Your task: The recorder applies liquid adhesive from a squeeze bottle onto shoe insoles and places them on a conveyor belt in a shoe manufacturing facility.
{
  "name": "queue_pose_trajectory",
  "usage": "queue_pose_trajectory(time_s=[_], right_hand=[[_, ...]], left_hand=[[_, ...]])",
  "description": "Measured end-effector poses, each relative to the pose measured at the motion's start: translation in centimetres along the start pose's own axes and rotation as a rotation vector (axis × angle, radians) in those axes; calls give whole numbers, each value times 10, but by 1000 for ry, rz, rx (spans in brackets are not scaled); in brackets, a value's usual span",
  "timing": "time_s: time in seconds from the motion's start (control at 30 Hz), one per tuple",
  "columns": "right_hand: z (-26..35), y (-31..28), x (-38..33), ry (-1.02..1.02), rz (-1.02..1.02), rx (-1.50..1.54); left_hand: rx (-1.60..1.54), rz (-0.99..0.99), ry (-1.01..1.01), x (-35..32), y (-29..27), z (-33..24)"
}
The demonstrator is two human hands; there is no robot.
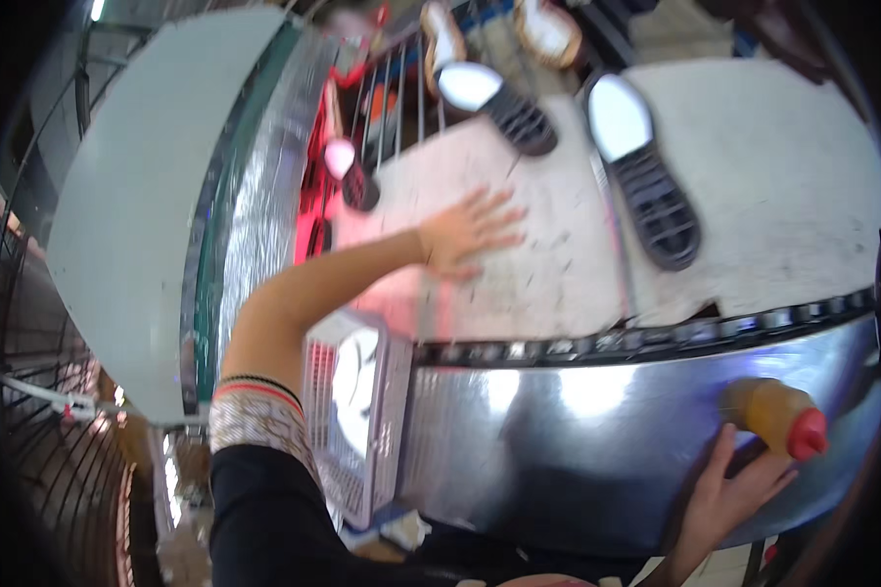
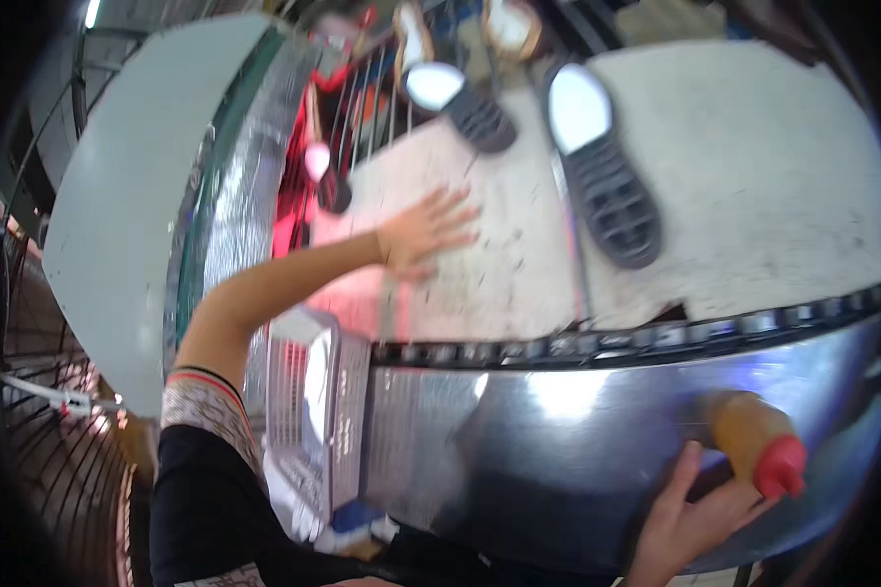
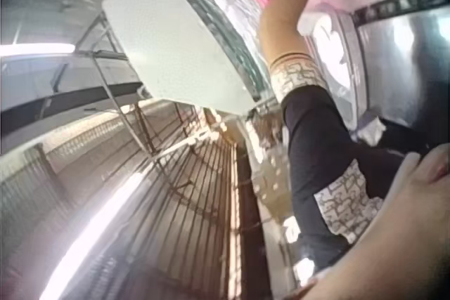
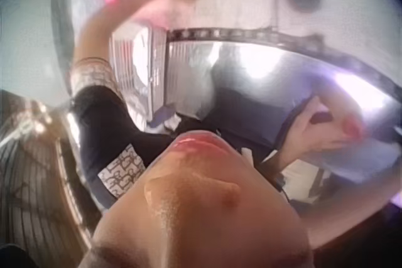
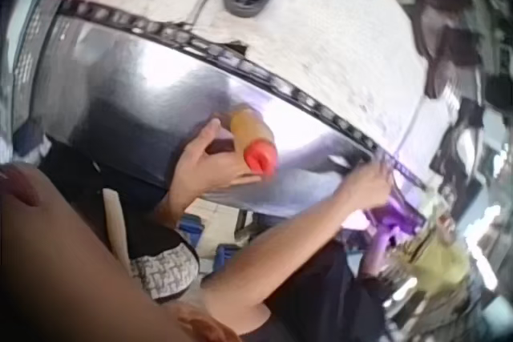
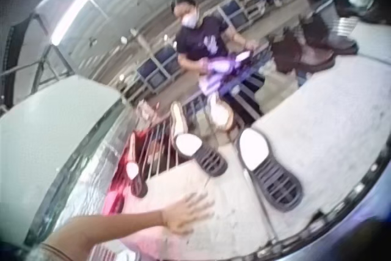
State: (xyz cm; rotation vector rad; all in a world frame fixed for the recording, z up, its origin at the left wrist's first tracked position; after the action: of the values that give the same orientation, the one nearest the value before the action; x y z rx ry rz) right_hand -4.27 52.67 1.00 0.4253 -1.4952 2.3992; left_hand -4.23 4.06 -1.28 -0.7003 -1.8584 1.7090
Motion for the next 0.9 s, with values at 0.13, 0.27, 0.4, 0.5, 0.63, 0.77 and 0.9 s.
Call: queue_pose_trajectory(time_s=[0.13, 0.27, 0.4, 0.5, 0.63, 0.77, 0.9], right_hand=[[6, -9, -3, 2, -36, -25], [5, -5, -10, 14, -32, 27], [4, -2, -12, -7, -97, 51], [5, -2, -12, -8, -118, 58], [9, -7, -15, 3, -173, 89], [12, -14, -21, 34, -179, 148], [13, -26, -30, 50, -199, 58]], left_hand=[[39, 113, 90, 13, -12, -8], [232, 269, 137, 16, -18, -13], [481, 370, 103, 21, -26, -18], [398, 617, -331, 27, -19, 3], [845, 1345, -649, 88, 49, 23], [1210, 1143, -719, 128, 86, -15], [1000, 909, -874, 125, 61, -31]])
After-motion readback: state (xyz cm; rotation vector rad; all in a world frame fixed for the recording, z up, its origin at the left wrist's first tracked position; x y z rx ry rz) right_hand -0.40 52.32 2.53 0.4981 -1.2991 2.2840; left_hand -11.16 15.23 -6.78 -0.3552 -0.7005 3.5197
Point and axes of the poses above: each hand's wrist, its own x-axis towards the middle knuckle, its own y-axis out of the palm, z = x × y, the point moved 6 cm from there along x, towards the middle knuckle, and after that the axes turned 14 degrees about -z, right-handed, at the moved point
